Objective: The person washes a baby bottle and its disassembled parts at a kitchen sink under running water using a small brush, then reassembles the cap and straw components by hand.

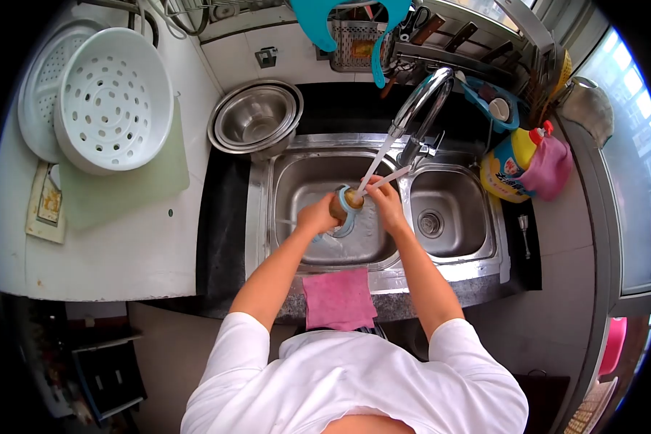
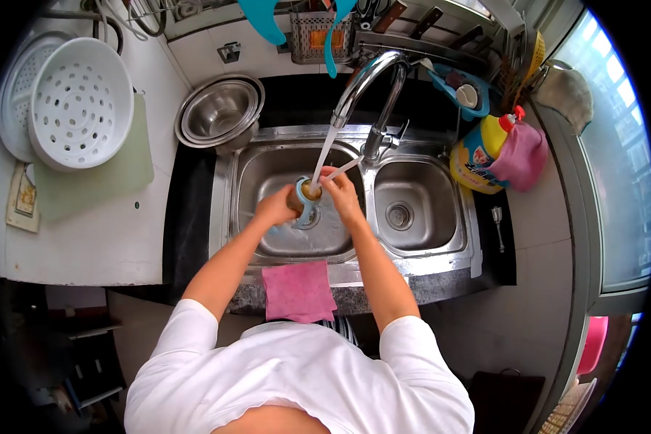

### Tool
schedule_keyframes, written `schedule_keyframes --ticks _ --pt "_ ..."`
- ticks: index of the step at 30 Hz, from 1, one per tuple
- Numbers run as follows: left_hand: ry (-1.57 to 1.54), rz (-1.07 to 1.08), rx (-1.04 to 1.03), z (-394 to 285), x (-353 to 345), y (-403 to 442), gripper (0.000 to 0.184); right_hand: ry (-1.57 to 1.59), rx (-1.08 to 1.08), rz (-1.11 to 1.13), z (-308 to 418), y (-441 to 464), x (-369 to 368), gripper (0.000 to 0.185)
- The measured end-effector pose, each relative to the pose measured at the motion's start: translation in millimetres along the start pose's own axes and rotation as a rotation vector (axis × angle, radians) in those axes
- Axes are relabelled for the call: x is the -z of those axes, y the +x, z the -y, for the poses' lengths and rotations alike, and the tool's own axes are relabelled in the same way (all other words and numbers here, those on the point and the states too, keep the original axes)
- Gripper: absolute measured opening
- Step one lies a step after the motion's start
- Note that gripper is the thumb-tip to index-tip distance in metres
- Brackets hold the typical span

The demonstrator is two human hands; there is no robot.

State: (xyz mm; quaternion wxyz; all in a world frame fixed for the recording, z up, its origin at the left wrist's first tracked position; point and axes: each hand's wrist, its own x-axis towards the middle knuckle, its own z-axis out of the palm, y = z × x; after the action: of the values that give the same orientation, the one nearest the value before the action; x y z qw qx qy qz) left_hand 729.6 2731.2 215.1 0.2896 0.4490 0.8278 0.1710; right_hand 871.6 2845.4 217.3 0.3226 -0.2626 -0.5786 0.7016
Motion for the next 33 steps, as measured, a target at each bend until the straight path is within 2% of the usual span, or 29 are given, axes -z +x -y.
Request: schedule_keyframes --ticks 1,2,4,5,6,8,10,11,12,13,14,16,23,24,25,26,28,30,32,33 --pt "0.059 0.005 -0.044 -0.8 4.8 0.6 0.064 -0.282 0.081 0.034 2.0 2.8 7.6 0.027" --pt "0.061 0.005 -0.042 -2.1 9.5 1.1 0.064 -0.279 0.081 0.035 5.4 5.7 16.8 0.027" --pt "0.145 0.085 -0.103 -4.4 17.9 2.9 0.064 -0.53 0.193 0.477 20.0 7.4 26.2 0.025" --pt "0.146 0.083 -0.101 -5.4 21.9 5.0 0.064 -0.496 -0.128 0.474 30.7 2.3 27.8 0.02" --pt "0.178 0.112 -0.104 -5.3 24.6 7.6 0.066 -0.495 -0.128 0.476 30.2 2.0 30.7 0.02" --pt "0.211 0.141 -0.104 -4.1 28.3 9.7 0.068 -0.209 -0.271 0.271 28.3 1.7 37.8 0.018" --pt "0.226 0.145 -0.195 -4.7 30.0 10.6 0.066 -0.221 -0.245 0.197 15.8 -2.2 32.8 0.018" --pt "0.23 0.147 -0.194 -6.4 30.5 11.9 0.066 -0.311 -0.183 0.277 10.3 -5.5 31.5 0.018" --pt "0.206 0.238 -0.156 -10.2 33.1 12.0 0.066 -0.402 -0.118 0.355 11.2 -6.8 29.5 0.019" --pt "0.181 0.33 -0.116 -12.8 34.2 12.0 0.066 -0.361 -0.156 0.418 13.5 -7.1 30.5 0.017" --pt "0.185 0.333 -0.113 -11.6 31.7 13.3 0.066 -0.356 -0.157 0.417 16.2 -6.7 33.2 0.017" --pt "0.068 0.352 -0.101 -8.4 27.7 15.9 0.065 -0.27 -0.29 0.395 25.9 -1.7 38.6 0.015" --pt "-0.013 0.445 -0.148 -9.6 26.3 21.5 0.061 -0.232 -0.1 0.449 6.4 2.0 40.2 0.018" --pt "0.148 0.415 -0.138 -15.5 29.7 18.2 0.059 -0.229 -0.104 0.452 3.6 -0.5 41.0 0.018" --pt "0.309 0.379 -0.13 -19.6 32.1 16.8 0.056 -0.398 -0.028 0.481 1.6 -3.0 41.9 0.017" --pt "0.309 0.377 -0.128 -19.0 30.4 17.2 0.056 -0.567 0.052 0.506 -0.2 -5.1 42.7 0.016" --pt "0.449 0.141 -0.225 -12.3 19.6 15.4 0.052 -0.528 0.052 0.538 -10.1 -13.0 42.2 0.015" --pt "0.455 0.103 -0.239 -5.2 12.3 15.9 0.053 -0.069 -0.329 0.39 -21.2 -19.0 35.7 0.011" --pt "0.464 0.067 -0.251 1.3 2.7 14.8 0.055 0.062 -0.4 0.313 -28.9 -21.6 26.0 0.008" --pt "0.437 -0.004 -0.226 1.5 -1.2 12.3 0.055 0.27 -0.447 0.187 -34.9 -20.1 22.1 0.007"
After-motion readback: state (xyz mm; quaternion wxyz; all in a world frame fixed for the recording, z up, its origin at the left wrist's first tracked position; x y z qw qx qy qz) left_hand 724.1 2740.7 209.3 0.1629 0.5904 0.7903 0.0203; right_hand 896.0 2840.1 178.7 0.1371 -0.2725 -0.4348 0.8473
